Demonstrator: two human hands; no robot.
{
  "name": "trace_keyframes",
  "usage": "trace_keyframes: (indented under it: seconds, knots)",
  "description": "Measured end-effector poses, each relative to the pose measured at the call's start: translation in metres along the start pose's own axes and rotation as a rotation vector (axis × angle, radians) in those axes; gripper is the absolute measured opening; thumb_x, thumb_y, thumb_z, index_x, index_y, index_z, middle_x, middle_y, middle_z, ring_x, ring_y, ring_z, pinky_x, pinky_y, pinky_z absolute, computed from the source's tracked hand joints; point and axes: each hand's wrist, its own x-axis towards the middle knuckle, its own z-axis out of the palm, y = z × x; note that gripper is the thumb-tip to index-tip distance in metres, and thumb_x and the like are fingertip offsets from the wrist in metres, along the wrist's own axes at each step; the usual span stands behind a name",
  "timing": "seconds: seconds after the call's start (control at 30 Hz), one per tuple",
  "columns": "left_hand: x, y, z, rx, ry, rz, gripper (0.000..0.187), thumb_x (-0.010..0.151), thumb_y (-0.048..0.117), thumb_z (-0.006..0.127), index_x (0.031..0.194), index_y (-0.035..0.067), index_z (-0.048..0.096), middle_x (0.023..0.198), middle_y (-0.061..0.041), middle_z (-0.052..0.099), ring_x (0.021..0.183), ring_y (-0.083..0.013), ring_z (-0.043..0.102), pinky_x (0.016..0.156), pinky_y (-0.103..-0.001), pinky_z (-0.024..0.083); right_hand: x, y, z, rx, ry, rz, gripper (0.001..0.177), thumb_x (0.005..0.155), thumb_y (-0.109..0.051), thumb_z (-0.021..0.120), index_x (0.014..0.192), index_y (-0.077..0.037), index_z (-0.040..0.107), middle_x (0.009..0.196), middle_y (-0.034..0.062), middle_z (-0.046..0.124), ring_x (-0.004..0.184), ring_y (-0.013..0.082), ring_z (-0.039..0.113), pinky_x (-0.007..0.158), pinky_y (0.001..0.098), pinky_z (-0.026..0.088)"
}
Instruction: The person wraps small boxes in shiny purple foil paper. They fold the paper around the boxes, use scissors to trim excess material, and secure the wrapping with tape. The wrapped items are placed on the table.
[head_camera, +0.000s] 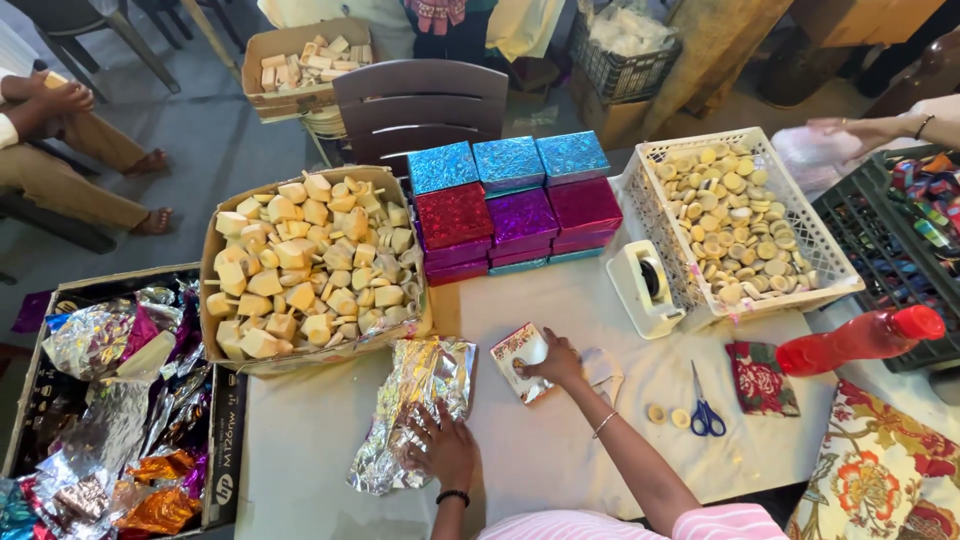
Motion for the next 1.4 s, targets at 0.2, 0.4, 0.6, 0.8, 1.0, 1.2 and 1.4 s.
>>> trace_keyframes:
  seconds: [0.2,0.4,0.6,0.8,1.0,1.2,1.4]
  knots:
    - [0.022,0.023,0.043,-0.262,-0.281,-0.025,0.058,0.102,0.050,0.039,0.156,0.028,0.040,0.168,-0.021,0.005,0.148,-0.0558,-0.009,0.111,-0.078,0.013,-0.029,0.064,0.001,0.606,-0.108,0.101,0.067,0.069,-0.031,0.089,0.127,-0.004,0.069,0.114,0.0095,0.077,0.103,0.0234,0.074,0.089,0.0366,0.058]
    - [0.049,0.034,0.149,-0.375,-0.226,0.515,0.038,0.103,0.024,0.046,0.136,0.013,0.061,0.151,-0.018,0.052,0.138,-0.0362,0.051,0.119,-0.061,0.035,-0.098,0.101,-0.045,1.192,-0.112,0.269,0.045,0.082,-0.013,0.079,0.123,0.002,0.068,0.109,0.0126,0.077,0.094,0.0248,0.075,0.079,0.0385,0.061]
    - [0.028,0.073,0.063,-0.236,-0.310,0.541,0.047,0.092,0.020,0.057,0.139,0.019,0.063,0.155,-0.012,0.049,0.134,-0.0431,0.045,0.107,-0.065,0.034,-0.136,0.102,-0.060,1.505,0.014,0.331,0.047,0.086,-0.017,0.075,0.129,-0.001,0.061,0.113,0.0098,0.073,0.094,0.0223,0.073,0.080,0.0385,0.060]
    - [-0.005,0.098,0.026,-0.220,-0.038,0.649,0.055,0.084,0.039,0.067,0.134,0.017,0.065,0.150,-0.015,0.050,0.136,-0.0429,0.041,0.105,-0.070,0.030,-0.127,0.046,-0.052,1.046,0.071,0.048,0.060,0.083,-0.020,0.078,0.137,-0.007,0.055,0.114,0.0106,0.073,0.098,0.0228,0.072,0.082,0.0356,0.059]
    - [-0.027,0.078,0.140,-0.256,-0.292,0.619,0.035,0.105,0.037,0.057,0.129,0.012,0.065,0.138,-0.013,0.061,0.129,-0.0336,0.050,0.113,-0.052,0.034,-0.108,-0.051,-0.020,-0.258,0.135,-0.665,0.066,0.078,-0.021,0.077,0.141,-0.021,0.054,0.141,0.0049,0.063,0.121,0.0281,0.063,0.099,0.0459,0.049]
    - [-0.037,0.092,0.045,-0.292,-0.292,0.820,0.049,0.095,0.041,0.061,0.132,0.009,0.067,0.141,-0.016,0.057,0.141,-0.0386,0.042,0.123,-0.057,0.023,-0.035,-0.052,0.021,-0.540,0.400,-0.821,0.073,0.080,-0.021,0.071,0.150,-0.020,0.048,0.151,0.0051,0.054,0.136,0.0299,0.050,0.113,0.0519,0.034]
    - [-0.033,0.097,0.024,-0.264,-0.126,0.904,0.057,0.094,0.041,0.060,0.144,0.014,0.059,0.157,-0.015,0.044,0.150,-0.0375,0.032,0.121,-0.055,0.020,0.015,-0.112,-0.040,-0.413,0.217,-0.672,0.069,0.079,-0.023,0.075,0.144,-0.024,0.053,0.144,0.0034,0.057,0.132,0.0281,0.054,0.109,0.0480,0.042]
